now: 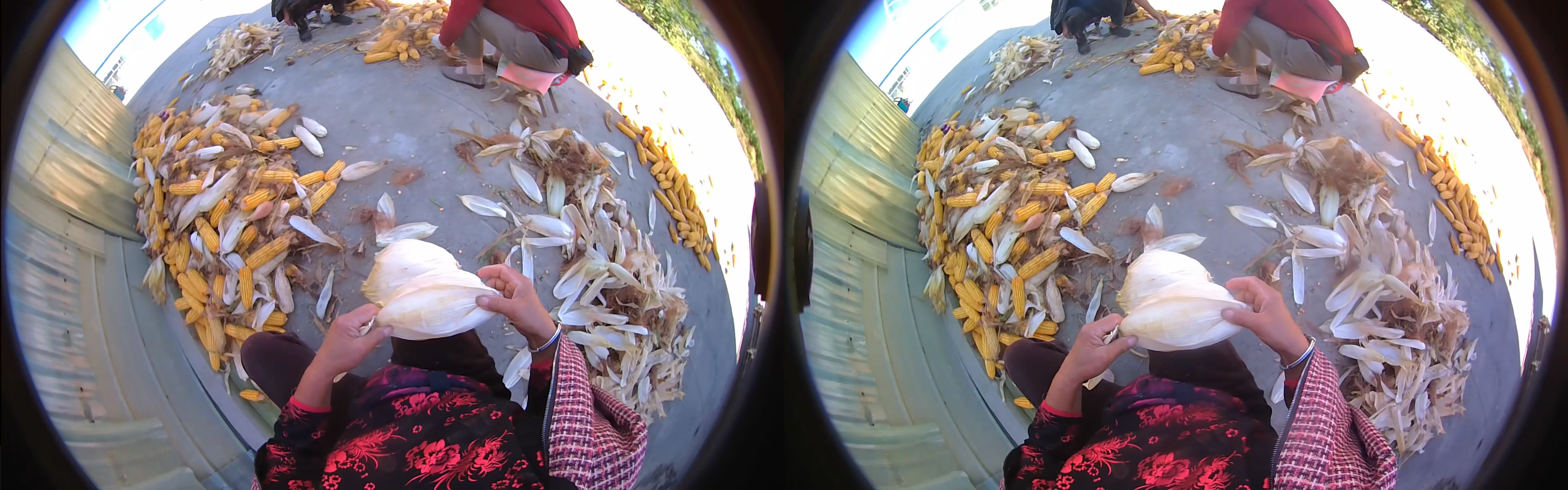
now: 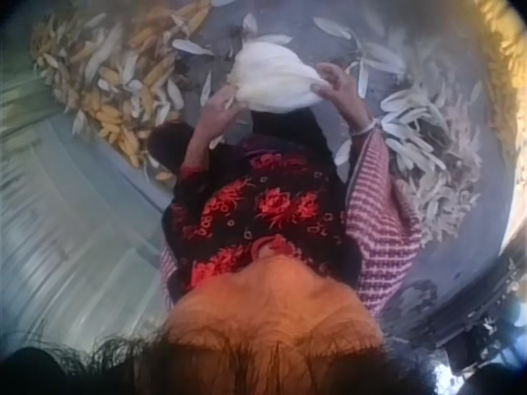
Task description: The person sits on the ground and shucks corn cobs by hand, removing husks and silk. They place the shucked cobs into a pile and discard the husks nearby. Two other people are also shucking corn in the background.
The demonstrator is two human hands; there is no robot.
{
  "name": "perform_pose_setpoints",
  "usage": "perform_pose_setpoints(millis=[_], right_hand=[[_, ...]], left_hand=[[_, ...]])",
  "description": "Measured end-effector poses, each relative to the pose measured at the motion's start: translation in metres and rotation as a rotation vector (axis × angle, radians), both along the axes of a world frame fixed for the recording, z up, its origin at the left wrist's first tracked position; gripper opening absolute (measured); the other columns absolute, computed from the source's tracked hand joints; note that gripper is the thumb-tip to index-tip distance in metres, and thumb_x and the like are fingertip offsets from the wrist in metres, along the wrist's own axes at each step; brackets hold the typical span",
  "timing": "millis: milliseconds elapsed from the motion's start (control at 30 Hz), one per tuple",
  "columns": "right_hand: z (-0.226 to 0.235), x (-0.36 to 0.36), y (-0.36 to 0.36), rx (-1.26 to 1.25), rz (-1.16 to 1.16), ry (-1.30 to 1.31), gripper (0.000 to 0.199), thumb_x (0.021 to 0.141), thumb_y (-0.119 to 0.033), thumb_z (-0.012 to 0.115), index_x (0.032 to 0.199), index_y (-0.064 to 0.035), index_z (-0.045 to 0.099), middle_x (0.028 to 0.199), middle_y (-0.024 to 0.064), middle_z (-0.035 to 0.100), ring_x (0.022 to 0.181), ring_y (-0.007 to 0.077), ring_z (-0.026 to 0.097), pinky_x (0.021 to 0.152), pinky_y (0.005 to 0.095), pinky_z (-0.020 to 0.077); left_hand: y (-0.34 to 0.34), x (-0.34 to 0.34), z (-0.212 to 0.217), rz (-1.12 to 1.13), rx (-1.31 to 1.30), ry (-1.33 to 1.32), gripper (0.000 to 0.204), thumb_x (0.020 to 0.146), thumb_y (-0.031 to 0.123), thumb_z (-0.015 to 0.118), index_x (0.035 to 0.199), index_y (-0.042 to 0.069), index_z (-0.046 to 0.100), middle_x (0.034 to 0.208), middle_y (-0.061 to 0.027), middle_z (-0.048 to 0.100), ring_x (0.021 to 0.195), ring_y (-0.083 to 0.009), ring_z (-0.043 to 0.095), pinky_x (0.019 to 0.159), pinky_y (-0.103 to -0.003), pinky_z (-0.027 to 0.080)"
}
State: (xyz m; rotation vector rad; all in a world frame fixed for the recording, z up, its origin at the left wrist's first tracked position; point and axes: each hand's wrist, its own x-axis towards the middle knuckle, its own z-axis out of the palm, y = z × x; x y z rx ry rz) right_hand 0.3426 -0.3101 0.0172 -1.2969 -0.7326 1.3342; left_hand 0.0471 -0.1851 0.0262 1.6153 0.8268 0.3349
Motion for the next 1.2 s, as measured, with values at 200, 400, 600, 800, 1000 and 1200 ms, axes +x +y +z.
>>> perform_pose_setpoints(millis=[200, 400, 600, 800, 1000, 1200], right_hand=[[0.03, -0.016, 0.029, 0.12, 0.049, 0.118, 0.033, 0.086, -0.004, 0.07, 0.116, -0.0015, 0.056, 0.108, 0.007, 0.066, 0.1, 0.0103, 0.062, 0.085, 0.0252, 0.0496], [-0.001, -0.035, 0.077, 0.173, -0.018, -0.104, 0.032, 0.087, -0.003, 0.067, 0.115, -0.0002, 0.052, 0.093, 0.004, 0.066, 0.084, 0.007, 0.062, 0.073, 0.02, 0.0475], [-0.028, -0.036, 0.081, 0.123, -0.063, -0.165, 0.03, 0.087, -0.001, 0.066, 0.113, 0.0002, 0.052, 0.088, 0.0031, 0.064, 0.08, 0.0073, 0.061, 0.07, 0.0208, 0.048], [-0.035, -0.017, 0.082, 0.099, -0.028, -0.275, 0.02, 0.088, -0.005, 0.065, 0.105, -0.0005, 0.056, 0.086, 0.0028, 0.064, 0.077, 0.0071, 0.06, 0.066, 0.0219, 0.048], [-0.033, 0.009, 0.085, 0.073, -0.192, -0.521, 0.013, 0.094, -0.008, 0.059, 0.104, -0.0004, 0.056, 0.081, 0.0022, 0.064, 0.073, 0.0076, 0.062, 0.064, 0.0221, 0.0489], [-0.016, 0.005, 0.058, 0.084, -0.236, -0.432, 0.016, 0.091, -0.016, 0.064, 0.098, -0.0012, 0.062, 0.079, 0.0049, 0.066, 0.071, 0.0107, 0.062, 0.065, 0.0272, 0.0501]], left_hand=[[0.028, -0.025, 0.042, 0.028, -0.167, -0.16, 0.023, 0.087, 0.011, 0.073, 0.107, 0.001, 0.066, 0.092, 0.0022, 0.062, 0.078, -0.0048, 0.056, 0.071, -0.021, 0.046], [0.065, -0.036, 0.05, 0.413, 0.522, 0.047, 0.019, 0.086, 0.01, 0.069, 0.102, -0.001, 0.064, 0.094, -0.003, 0.063, 0.088, -0.0102, 0.057, 0.081, -0.025, 0.046], [0.037, 0.019, 0.049, 0.151, 0.557, -0.043, 0.014, 0.088, 0.009, 0.064, 0.102, 0.004, 0.066, 0.093, -0.0065, 0.063, 0.087, -0.0166, 0.061, 0.079, -0.029, 0.048], [0.016, 0.079, -0.015, 0.035, 0.692, 0.032, 0.036, 0.085, 0.021, 0.07, 0.118, 0.011, 0.064, 0.1, -0.0098, 0.058, 0.085, -0.0278, 0.063, 0.074, -0.039, 0.051], [0.014, 0.084, -0.017, -0.007, 0.782, 0.118, 0.05, 0.08, 0.027, 0.075, 0.127, 0.015, 0.062, 0.097, -0.0082, 0.055, 0.085, -0.0263, 0.061, 0.071, -0.039, 0.051], [0.011, 0.084, -0.018, 0.003, 0.797, 0.173, 0.055, 0.078, 0.029, 0.076, 0.129, 0.017, 0.061, 0.097, -0.0074, 0.054, 0.083, -0.0249, 0.061, 0.067, -0.039, 0.052]])
